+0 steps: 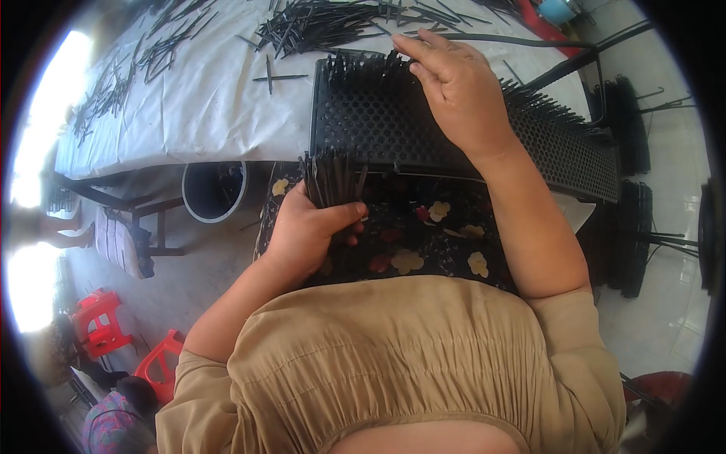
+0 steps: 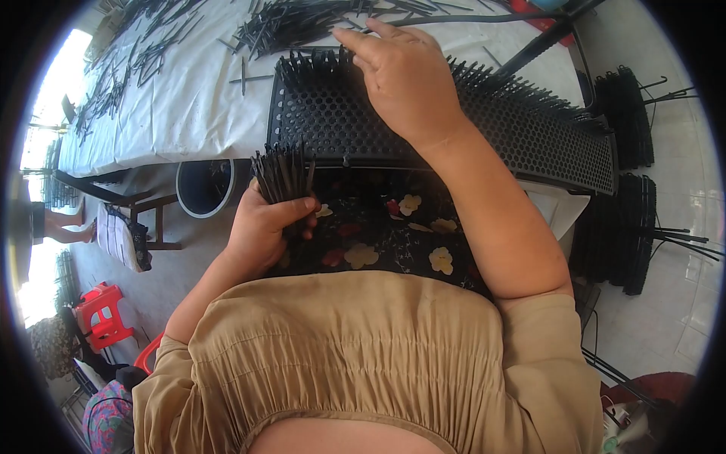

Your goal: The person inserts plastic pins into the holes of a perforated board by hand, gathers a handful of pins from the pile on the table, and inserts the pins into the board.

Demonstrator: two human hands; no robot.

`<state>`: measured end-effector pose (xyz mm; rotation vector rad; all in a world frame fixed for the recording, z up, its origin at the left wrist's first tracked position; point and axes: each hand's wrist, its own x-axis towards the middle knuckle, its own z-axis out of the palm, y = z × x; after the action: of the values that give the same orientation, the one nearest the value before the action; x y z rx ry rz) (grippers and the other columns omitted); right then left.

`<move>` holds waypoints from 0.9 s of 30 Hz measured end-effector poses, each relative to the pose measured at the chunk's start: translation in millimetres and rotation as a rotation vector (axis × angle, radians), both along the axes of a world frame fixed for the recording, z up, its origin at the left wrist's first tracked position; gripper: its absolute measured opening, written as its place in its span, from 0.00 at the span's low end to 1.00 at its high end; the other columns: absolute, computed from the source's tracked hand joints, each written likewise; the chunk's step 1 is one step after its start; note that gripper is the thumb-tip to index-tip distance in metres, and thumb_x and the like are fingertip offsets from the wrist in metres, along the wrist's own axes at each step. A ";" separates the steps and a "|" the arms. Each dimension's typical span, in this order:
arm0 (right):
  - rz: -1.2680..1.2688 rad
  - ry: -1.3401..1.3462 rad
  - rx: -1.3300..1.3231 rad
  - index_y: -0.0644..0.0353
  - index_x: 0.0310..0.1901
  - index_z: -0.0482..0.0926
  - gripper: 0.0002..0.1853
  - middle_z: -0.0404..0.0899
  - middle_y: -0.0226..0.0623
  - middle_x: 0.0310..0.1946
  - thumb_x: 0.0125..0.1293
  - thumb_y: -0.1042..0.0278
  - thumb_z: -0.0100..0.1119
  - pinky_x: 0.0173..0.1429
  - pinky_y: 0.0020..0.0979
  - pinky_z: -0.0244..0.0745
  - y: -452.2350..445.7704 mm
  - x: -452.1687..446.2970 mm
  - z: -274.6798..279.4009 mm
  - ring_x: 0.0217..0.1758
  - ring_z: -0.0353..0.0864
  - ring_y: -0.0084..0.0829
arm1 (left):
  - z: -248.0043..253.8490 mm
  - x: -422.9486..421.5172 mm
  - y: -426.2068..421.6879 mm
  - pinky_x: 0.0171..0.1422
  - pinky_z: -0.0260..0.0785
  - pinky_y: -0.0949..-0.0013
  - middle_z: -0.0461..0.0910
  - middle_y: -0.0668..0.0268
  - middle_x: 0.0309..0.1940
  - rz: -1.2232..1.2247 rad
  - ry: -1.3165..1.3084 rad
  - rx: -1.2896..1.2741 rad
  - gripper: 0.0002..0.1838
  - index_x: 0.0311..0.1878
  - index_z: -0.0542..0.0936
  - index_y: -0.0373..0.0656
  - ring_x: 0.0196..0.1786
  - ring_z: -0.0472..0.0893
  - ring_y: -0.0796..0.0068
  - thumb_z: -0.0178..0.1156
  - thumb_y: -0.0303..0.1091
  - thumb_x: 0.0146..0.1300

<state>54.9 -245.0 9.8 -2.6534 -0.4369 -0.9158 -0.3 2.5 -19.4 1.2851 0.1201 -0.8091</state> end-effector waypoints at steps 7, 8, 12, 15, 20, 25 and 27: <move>0.027 0.027 -0.023 0.51 0.50 0.87 0.12 0.87 0.32 0.49 0.65 0.66 0.64 0.66 0.41 0.65 9.6 -2.8 7.0 0.64 0.78 0.35 | 2.1 -1.2 2.8 0.31 0.74 0.71 0.82 0.64 0.33 0.055 0.043 -0.049 0.09 0.43 0.78 0.38 0.31 0.81 0.74 0.65 0.21 0.60; 0.031 0.027 -0.022 0.51 0.50 0.87 0.12 0.87 0.32 0.49 0.65 0.66 0.64 0.66 0.41 0.65 7.0 -2.5 2.4 0.64 0.78 0.35 | 2.2 -1.7 3.3 0.31 0.74 0.71 0.81 0.64 0.33 0.060 0.048 -0.062 0.09 0.43 0.78 0.38 0.31 0.81 0.74 0.65 0.21 0.60; 0.028 -0.046 0.007 0.51 0.44 0.88 0.09 0.88 0.31 0.45 0.63 0.63 0.65 0.65 0.45 0.62 -0.1 0.0 -10.7 0.61 0.79 0.33 | 4.9 -0.5 -1.0 0.30 0.74 0.71 0.81 0.64 0.33 0.078 0.039 -0.069 0.09 0.43 0.77 0.38 0.30 0.80 0.74 0.65 0.21 0.60; 0.032 0.026 0.145 0.55 0.44 0.87 0.10 0.88 0.35 0.41 0.62 0.65 0.67 0.59 0.41 0.70 8.2 -17.9 9.8 0.54 0.82 0.37 | 8.2 1.4 -5.8 0.30 0.74 0.68 0.82 0.61 0.31 0.064 0.000 -0.086 0.06 0.40 0.79 0.37 0.30 0.81 0.71 0.64 0.21 0.60; 0.342 0.805 0.980 0.65 0.42 0.84 0.11 0.85 0.32 0.33 0.58 0.73 0.71 0.43 0.23 0.77 40.3 -63.0 13.0 0.35 0.82 0.21 | 23.8 0.1 -8.7 0.30 0.74 0.72 0.82 0.64 0.33 0.034 -0.010 -0.156 0.10 0.43 0.78 0.37 0.30 0.81 0.74 0.66 0.21 0.59; 0.004 0.422 0.944 0.62 0.46 0.79 0.12 0.86 0.33 0.31 0.61 0.74 0.68 0.33 0.24 0.78 1.3 -32.0 18.4 0.31 0.85 0.24 | 14.5 -1.0 -9.1 0.30 0.73 0.71 0.82 0.64 0.34 -0.019 0.089 -0.078 0.10 0.43 0.79 0.38 0.31 0.80 0.74 0.66 0.23 0.59; -0.096 -0.016 0.556 0.57 0.49 0.75 0.15 0.86 0.37 0.32 0.62 0.74 0.68 0.36 0.26 0.79 -8.0 -22.2 12.9 0.33 0.87 0.29 | 9.7 -1.5 -8.5 0.30 0.72 0.71 0.82 0.63 0.35 -0.032 0.142 -0.073 0.10 0.43 0.79 0.38 0.31 0.80 0.73 0.66 0.24 0.59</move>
<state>32.8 -253.0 22.7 -2.1716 -0.0409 -0.9244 -1.8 -6.0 -9.7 1.1627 0.1821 -0.9244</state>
